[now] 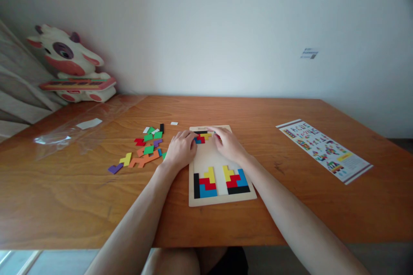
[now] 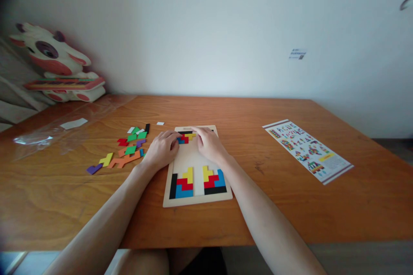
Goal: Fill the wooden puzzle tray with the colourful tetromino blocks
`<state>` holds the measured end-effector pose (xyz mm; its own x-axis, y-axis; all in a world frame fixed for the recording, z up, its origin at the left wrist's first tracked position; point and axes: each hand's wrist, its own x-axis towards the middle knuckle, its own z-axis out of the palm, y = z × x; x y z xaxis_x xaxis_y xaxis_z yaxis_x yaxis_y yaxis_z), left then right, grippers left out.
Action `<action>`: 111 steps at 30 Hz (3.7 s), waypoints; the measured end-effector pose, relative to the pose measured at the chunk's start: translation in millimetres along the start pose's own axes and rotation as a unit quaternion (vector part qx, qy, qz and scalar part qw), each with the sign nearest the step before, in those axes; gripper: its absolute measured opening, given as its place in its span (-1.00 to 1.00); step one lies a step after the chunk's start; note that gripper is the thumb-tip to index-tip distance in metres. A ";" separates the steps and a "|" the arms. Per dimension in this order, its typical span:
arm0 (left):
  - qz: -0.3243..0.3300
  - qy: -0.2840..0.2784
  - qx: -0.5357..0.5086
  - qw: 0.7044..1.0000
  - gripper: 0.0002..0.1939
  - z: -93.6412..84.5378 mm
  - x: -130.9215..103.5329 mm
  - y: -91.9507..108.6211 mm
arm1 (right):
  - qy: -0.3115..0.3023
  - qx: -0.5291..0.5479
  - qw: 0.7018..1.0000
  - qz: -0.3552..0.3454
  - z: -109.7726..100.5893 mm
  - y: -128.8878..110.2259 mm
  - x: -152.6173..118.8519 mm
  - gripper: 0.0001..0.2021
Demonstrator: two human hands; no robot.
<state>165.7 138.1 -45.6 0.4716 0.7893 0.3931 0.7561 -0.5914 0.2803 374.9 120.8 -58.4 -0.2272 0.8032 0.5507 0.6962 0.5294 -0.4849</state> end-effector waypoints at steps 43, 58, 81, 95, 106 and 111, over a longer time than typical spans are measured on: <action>0.048 -0.033 -0.066 0.996 -0.57 1.0 0.1 5.9 | -0.068 -0.110 0.991 -0.029 -9.9 -10.5 -2.2 -0.81; 0.032 -0.035 -0.086 0.995 -0.59 1.1 -0.7 6.6 | -0.055 -0.136 0.989 -0.017 -10.9 -6.6 -3.0 -0.83; 0.012 -0.008 -0.087 0.996 -0.56 1.6 0.2 0.3 | -0.034 -0.070 0.996 0.043 -10.7 -13.2 -3.8 -0.77; 0.015 -0.016 -0.066 0.998 -0.61 1.5 0.7 1.0 | -0.055 0.004 0.990 0.130 -9.0 -12.4 -4.8 -0.61; 0.016 -0.016 -0.066 0.998 -0.60 -0.3 0.1 0.9 | 0.197 0.055 0.973 0.108 -24.8 12.1 1.2 -0.79; 0.012 -0.016 -0.068 0.998 -0.59 0.4 0.5 0.7 | 0.267 0.050 0.951 0.144 -23.0 29.3 -1.3 -0.76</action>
<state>166.7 138.1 -45.6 0.5040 0.7786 0.3738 0.6776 -0.6248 0.3879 411.2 129.0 -57.7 0.3608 0.6792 0.6392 0.6026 0.3533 -0.7156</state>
